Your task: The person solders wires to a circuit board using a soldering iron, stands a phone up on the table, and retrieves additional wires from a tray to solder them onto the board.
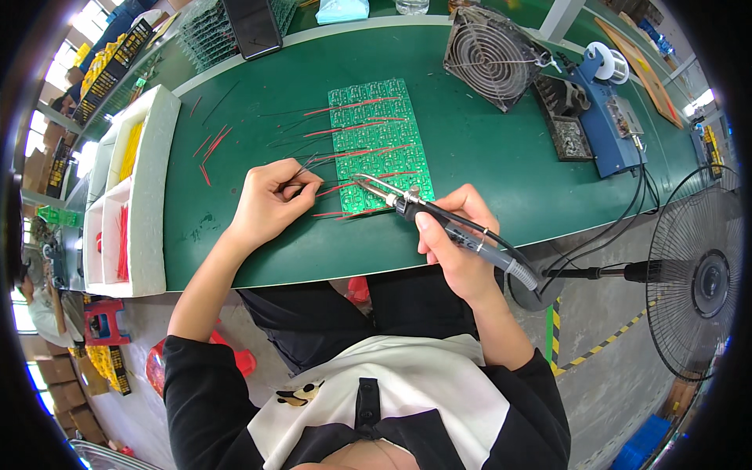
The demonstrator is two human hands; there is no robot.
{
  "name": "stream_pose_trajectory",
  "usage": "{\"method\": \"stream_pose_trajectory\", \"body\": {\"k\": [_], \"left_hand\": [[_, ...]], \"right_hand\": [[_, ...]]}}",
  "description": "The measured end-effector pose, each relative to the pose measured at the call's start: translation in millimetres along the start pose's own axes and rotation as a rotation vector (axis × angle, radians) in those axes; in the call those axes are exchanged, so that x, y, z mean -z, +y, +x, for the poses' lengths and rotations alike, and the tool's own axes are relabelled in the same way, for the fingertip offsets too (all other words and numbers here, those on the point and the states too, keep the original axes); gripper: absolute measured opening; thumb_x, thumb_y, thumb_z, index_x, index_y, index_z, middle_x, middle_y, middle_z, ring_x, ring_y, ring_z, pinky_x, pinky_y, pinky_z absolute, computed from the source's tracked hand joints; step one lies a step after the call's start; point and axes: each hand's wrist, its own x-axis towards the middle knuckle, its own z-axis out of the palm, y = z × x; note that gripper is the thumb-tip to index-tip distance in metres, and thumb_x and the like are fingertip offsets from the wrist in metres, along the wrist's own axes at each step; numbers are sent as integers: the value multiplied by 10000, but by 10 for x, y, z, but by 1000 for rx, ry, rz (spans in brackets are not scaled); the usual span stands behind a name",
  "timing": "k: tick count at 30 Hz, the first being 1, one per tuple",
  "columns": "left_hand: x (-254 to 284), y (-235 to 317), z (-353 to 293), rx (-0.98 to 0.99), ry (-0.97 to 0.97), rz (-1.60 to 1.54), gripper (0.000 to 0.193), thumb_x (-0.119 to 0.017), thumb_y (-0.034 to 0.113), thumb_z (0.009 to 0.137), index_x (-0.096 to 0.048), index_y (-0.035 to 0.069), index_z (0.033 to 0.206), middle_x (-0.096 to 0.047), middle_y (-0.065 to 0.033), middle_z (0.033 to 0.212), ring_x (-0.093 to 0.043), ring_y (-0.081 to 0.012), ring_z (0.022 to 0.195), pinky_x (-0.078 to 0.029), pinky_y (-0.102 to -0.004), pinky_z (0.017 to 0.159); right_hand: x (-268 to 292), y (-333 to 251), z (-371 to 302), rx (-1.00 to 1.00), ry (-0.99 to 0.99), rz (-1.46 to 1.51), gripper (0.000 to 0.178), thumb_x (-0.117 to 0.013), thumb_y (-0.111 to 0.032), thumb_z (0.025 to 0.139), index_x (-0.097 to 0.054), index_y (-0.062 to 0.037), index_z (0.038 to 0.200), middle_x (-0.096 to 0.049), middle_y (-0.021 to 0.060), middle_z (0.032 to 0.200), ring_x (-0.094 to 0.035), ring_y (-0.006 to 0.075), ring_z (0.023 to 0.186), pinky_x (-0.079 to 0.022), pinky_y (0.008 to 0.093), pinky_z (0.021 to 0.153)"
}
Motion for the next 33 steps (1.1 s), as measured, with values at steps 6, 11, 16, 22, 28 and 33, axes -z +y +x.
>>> {"method": "stream_pose_trajectory", "body": {"k": [6, 11, 16, 22, 28, 33], "left_hand": [[14, 5, 2, 15, -7, 17, 86, -604, -11, 715, -539, -32, 662, -404, -5, 533, -359, -55, 529, -354, -224, 498], [9, 17, 1, 13, 1, 1, 52, -601, -9, 715, -567, -31, 684, -382, 1, 527, -348, -57, 522, -352, -225, 496], [-7, 14, -1, 53, -7, -32, 30, -601, -1, 743, -601, -30, 750, -439, 6, 547, -347, -35, 531, -350, -209, 496], [8, 72, -8, 139, -19, -180, 97, -550, 51, 820, -602, -30, 829, -505, -17, 620, -358, -30, 529, -331, -215, 481], [156, 18, 27, -31, 108, 137, 146, -503, 76, 856, -602, -25, 819, -507, -67, 611, -400, -101, 506, -337, -260, 474], [233, 155, 58, -208, 350, 299, 29, -544, 10, 775, -554, 10, 748, -561, -116, 650, -557, -258, 527, -430, -323, 472]], "right_hand": [[63, 0, 12, 45, 74, 122, 162, -602, -90, 828, -451, -33, 818, -557, 80, 574, -487, 76, 422, -384, 184, 382], [300, -132, 117, 191, 251, -26, 133, -564, -89, 848, -452, -20, 833, -530, 83, 547, -453, 85, 397, -366, 190, 375], [798, -108, 290, 305, 489, -160, 160, -589, -143, 854, -471, -36, 844, -540, 66, 588, -445, 80, 435, -341, 184, 406], [1114, -5, 316, 302, 508, -20, 158, -598, -166, 852, -488, -58, 815, -535, 44, 591, -445, 76, 451, -352, 179, 424], [999, 12, 345, 303, 605, -104, 147, -613, -153, 841, -509, -50, 836, -545, 45, 617, -471, 75, 478, -374, 184, 447], [879, -6, 341, 282, 594, -25, 160, -631, -148, 831, -515, -39, 848, -551, 46, 625, -483, 80, 488, -382, 185, 455]]}}
